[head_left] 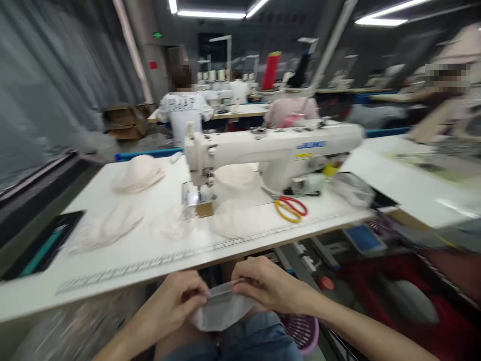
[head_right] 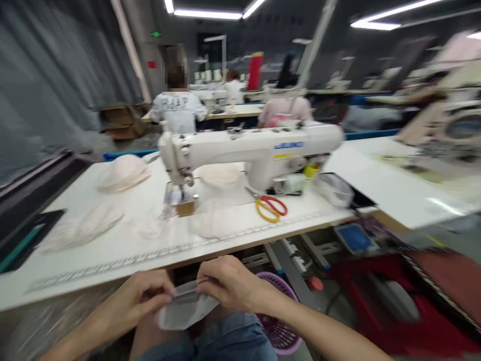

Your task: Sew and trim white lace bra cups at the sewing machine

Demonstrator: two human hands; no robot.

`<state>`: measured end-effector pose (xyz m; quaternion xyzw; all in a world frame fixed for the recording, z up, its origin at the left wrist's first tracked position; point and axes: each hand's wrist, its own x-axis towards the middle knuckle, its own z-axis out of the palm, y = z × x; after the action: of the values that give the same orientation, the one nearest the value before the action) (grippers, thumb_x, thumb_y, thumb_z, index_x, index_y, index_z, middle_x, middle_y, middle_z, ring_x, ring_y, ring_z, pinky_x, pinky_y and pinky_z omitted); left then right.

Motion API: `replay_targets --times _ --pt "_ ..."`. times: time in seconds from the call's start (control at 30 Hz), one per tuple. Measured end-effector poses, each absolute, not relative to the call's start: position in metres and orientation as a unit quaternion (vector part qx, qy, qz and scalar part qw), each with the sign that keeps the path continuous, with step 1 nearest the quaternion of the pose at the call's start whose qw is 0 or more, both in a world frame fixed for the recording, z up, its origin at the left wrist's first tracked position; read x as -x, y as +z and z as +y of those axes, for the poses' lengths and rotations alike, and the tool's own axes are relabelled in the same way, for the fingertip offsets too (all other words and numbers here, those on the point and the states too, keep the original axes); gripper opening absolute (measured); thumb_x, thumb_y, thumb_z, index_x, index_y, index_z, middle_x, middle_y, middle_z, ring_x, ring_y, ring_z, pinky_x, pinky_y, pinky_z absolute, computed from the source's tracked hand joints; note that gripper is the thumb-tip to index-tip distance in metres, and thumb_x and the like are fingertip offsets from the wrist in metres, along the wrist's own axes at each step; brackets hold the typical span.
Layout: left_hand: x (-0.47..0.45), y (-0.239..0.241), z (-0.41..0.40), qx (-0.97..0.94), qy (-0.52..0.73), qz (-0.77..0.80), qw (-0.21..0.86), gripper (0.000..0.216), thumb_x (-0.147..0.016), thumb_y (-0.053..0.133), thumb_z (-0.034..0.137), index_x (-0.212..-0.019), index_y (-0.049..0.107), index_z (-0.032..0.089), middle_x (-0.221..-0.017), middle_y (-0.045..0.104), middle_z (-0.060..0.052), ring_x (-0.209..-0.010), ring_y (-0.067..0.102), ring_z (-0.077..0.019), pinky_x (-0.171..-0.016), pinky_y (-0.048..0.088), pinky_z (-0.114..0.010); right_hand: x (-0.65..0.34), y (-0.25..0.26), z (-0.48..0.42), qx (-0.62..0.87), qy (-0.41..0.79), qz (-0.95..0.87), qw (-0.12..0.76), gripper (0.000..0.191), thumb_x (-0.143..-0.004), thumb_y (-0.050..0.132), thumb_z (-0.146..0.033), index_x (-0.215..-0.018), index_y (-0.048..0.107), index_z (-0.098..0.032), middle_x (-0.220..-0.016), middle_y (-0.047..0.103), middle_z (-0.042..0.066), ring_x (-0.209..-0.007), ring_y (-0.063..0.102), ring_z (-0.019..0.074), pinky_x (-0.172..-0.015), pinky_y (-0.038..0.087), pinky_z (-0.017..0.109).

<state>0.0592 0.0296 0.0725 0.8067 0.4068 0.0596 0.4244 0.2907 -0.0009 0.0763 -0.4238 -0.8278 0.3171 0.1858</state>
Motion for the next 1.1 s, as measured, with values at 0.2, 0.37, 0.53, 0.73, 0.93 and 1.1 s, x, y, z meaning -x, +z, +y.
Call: replay_targets --times 0.2,0.37,0.53,0.73,0.93,1.1 --pt "-0.09 0.057 0.034 -0.827 0.04 0.336 0.45 0.026 -0.086 0.044 0.034 -0.074 0.061 0.018 -0.063 0.059 0.0 -0.064 0.056 -0.0133 -0.054 0.036 -0.018 -0.334 0.074 -0.026 0.464 0.315 -0.786 0.259 0.016 -0.091 0.046 -0.02 -0.085 0.059 -0.015 -0.075 0.061 0.0 -0.07 0.054 0.0105 -0.067 0.039 0.019" --pt "-0.129 0.064 0.028 -0.787 0.063 0.35 0.504 0.031 -0.088 0.042 0.038 -0.073 0.057 0.017 -0.052 0.056 0.001 -0.052 0.054 -0.0112 -0.055 0.038 -0.018 -0.361 0.066 -0.039 0.551 0.313 -0.697 0.335 0.026 -0.094 0.041 -0.031 -0.079 0.056 -0.017 -0.063 0.054 -0.002 -0.057 0.047 0.0091 -0.056 0.035 0.019" --pt "-0.158 0.069 0.034 -0.79 0.053 0.337 0.509 0.029 -0.089 0.041 0.037 -0.074 0.056 0.016 -0.057 0.059 0.0 -0.055 0.056 -0.012 -0.057 0.04 -0.02 -0.391 0.065 -0.044 0.597 0.254 -0.671 0.358 0.025 -0.093 0.045 -0.034 -0.076 0.054 -0.018 -0.063 0.052 -0.002 -0.056 0.044 0.0095 -0.055 0.033 0.02" --pt "-0.212 0.072 0.046 -0.772 0.086 0.261 0.574 0.04 -0.072 0.068 0.033 -0.107 0.055 0.02 -0.094 0.065 -0.002 -0.087 0.058 -0.0163 -0.076 0.043 -0.022 -0.406 0.077 -0.045 0.574 0.258 -0.694 0.35 0.024 -0.093 0.045 -0.031 -0.077 0.056 -0.018 -0.062 0.051 -0.003 -0.054 0.041 0.0083 -0.053 0.031 0.019" --pt "-0.266 0.065 0.049 -0.72 0.065 0.248 0.645 0.029 -0.084 0.048 0.033 -0.066 0.057 0.013 -0.058 0.059 -0.001 -0.048 0.055 -0.0108 -0.051 0.041 -0.02 -0.453 0.081 -0.031 0.612 0.182 -0.709 0.301 0.031 -0.093 0.043 -0.035 -0.071 0.057 -0.018 -0.056 0.053 -0.003 -0.05 0.045 0.0089 -0.051 0.034 0.02" --pt "-0.274 0.048 0.054 -0.739 0.047 0.26 0.62 0.025 -0.082 0.049 0.032 -0.066 0.056 0.014 -0.061 0.06 -0.002 -0.055 0.056 -0.0125 -0.052 0.039 -0.02 -0.571 0.091 0.022 0.776 -0.107 -0.557 0.278 0.032 -0.086 0.049 -0.048 -0.089 0.06 -0.019 -0.085 0.062 0.007 -0.068 0.056 0.0176 -0.061 0.042 0.027"
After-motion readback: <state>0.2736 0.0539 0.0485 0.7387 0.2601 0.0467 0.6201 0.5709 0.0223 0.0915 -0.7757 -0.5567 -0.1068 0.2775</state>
